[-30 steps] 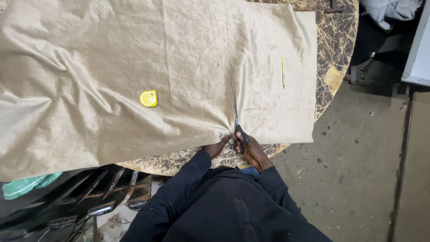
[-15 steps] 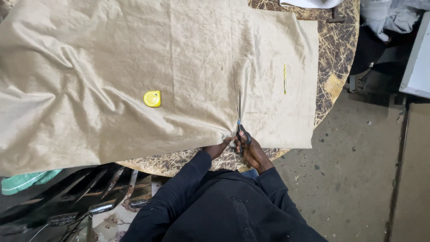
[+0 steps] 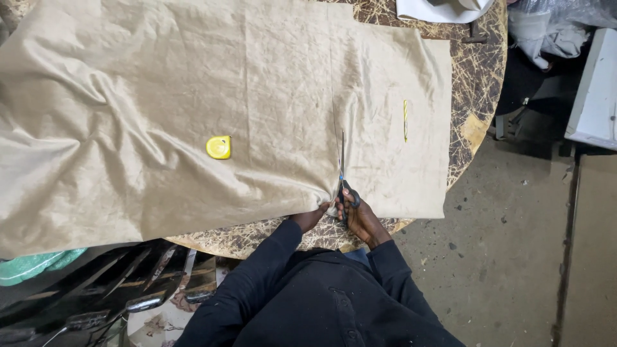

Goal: Cutting a piece of upholstery fabric with scissors along a marked line on a cutting table.

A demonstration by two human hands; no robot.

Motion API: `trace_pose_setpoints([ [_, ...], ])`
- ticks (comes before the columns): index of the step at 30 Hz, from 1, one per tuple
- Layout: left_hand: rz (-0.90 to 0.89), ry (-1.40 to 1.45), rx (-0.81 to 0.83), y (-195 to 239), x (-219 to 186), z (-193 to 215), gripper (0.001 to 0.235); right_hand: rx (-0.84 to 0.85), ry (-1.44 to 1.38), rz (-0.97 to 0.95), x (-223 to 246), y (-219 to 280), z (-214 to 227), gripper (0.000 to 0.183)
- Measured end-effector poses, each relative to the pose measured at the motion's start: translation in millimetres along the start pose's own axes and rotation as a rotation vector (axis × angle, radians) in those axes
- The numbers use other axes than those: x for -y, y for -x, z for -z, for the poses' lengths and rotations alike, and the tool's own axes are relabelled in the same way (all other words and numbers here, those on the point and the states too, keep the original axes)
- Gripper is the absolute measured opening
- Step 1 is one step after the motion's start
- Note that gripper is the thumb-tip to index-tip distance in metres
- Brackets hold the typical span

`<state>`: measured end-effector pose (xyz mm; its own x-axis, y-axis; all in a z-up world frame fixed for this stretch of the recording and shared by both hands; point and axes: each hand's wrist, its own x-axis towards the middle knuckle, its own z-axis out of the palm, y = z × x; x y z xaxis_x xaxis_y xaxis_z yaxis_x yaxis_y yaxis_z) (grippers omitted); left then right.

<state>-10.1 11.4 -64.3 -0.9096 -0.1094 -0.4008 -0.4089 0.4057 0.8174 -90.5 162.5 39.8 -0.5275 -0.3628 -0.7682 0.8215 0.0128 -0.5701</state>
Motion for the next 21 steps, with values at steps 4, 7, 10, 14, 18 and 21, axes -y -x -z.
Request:
trace_pose_setpoints([
  [4, 0.024, 0.089, 0.019, -1, 13, -9, 0.074, -0.060, 0.021, 0.003, -7, -7, 8, 0.048],
  [7, 0.049, 0.093, 0.024, 1, 5, -2, 0.074, -0.074, 0.015, -0.007, -6, -6, 8, 0.044],
  [10, 0.032, 0.068, 0.043, -7, 27, -15, 0.072, -0.048, 0.014, -0.021, 0, -7, 5, 0.048],
  [14, 0.023, 0.026, 0.071, -11, 35, -24, 0.073, -0.028, 0.012, -0.003, 0, -16, 6, 0.048],
  [18, 0.047, 0.103, 0.081, -2, 16, -7, 0.072, -0.066, 0.020, 0.012, -14, -27, 17, 0.040],
  [21, 0.043, 0.035, 0.028, -8, 24, -14, 0.070, -0.059, -0.010, -0.010, -9, -29, 18, 0.040],
])
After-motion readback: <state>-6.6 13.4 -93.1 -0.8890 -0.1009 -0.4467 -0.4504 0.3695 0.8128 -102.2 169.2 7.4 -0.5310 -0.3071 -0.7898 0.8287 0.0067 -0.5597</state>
